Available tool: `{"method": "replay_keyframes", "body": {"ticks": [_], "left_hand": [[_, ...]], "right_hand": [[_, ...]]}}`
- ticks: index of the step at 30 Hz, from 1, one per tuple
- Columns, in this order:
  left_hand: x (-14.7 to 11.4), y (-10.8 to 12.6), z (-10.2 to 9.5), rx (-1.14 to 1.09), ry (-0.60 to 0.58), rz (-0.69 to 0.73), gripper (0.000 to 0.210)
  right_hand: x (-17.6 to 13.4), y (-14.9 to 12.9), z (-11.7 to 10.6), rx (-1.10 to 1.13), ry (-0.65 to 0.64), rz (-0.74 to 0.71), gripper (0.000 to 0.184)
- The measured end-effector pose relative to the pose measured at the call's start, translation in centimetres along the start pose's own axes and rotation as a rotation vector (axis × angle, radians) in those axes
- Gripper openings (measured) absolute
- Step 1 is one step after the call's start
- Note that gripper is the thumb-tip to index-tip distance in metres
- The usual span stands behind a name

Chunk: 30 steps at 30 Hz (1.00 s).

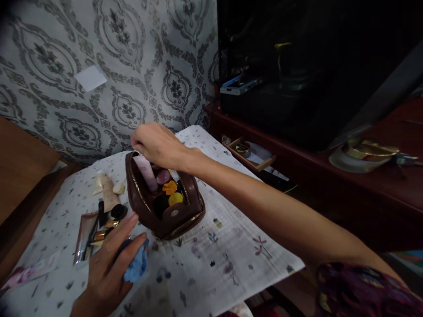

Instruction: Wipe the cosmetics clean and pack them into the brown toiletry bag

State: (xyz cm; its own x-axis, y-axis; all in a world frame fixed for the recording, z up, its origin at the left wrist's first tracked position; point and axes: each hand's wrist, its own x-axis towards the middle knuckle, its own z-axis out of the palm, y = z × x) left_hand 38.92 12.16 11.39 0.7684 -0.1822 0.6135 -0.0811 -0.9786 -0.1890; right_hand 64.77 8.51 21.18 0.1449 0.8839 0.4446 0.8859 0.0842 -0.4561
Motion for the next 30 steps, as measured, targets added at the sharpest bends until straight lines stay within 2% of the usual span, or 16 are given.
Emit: {"method": "replay_keyframes", "body": {"ticks": [3,6,8,11,14,16,18,20,23,27,30], "left_hand": [[-2.2,-0.9,-0.5,-0.014,0.032,-0.094,0.037],[-4.5,-2.7,-1.1,-0.01,0.036,-0.251,0.035],[-5.9,-4.1,-1.8,-0.009,0.039,-0.416,0.029],[-8.1,-6.5,-2.9,0.026,0.164,-0.84,0.02],[-10.4,-8.9,-3.8,-0.103,0.41,-1.253,0.03],[-12.1,-10.2,-4.1,-0.217,0.538,-1.427,0.037],[-13.6,-11.2,-4.1,-0.275,0.57,-1.545,0.043],[-14.8,-11.7,-3.8,-0.288,0.52,-1.597,0.047],[-15.6,-11.3,-3.4,-0.24,0.315,-1.51,0.044],[-15.3,-10.3,-3.0,-0.136,-0.008,-1.35,0.04],[-15.2,-10.1,-2.8,-0.144,-0.113,-1.358,0.044]], "right_hand": [[-2.9,-2.2,-0.6,0.003,0.099,0.06,0.023],[-6.2,-4.5,-0.2,0.063,0.065,0.071,0.034],[-8.4,-6.0,0.9,0.128,-0.002,0.04,0.038],[-11.2,-7.8,3.6,0.233,-0.18,-0.098,0.042],[-12.6,-8.8,7.4,0.273,-0.344,-0.256,0.044],[-12.6,-9.1,10.3,0.278,-0.402,-0.267,0.035],[-12.2,-9.0,12.9,0.301,-0.447,-0.211,0.024],[-11.5,-9.0,15.1,0.326,-0.467,-0.139,0.02],[-10.4,-9.2,17.3,0.296,-0.464,-0.024,0.025],[-8.9,-9.9,18.9,0.097,-0.449,0.105,0.028],[-8.0,-10.1,19.9,-0.042,-0.438,0.147,0.027]]}}
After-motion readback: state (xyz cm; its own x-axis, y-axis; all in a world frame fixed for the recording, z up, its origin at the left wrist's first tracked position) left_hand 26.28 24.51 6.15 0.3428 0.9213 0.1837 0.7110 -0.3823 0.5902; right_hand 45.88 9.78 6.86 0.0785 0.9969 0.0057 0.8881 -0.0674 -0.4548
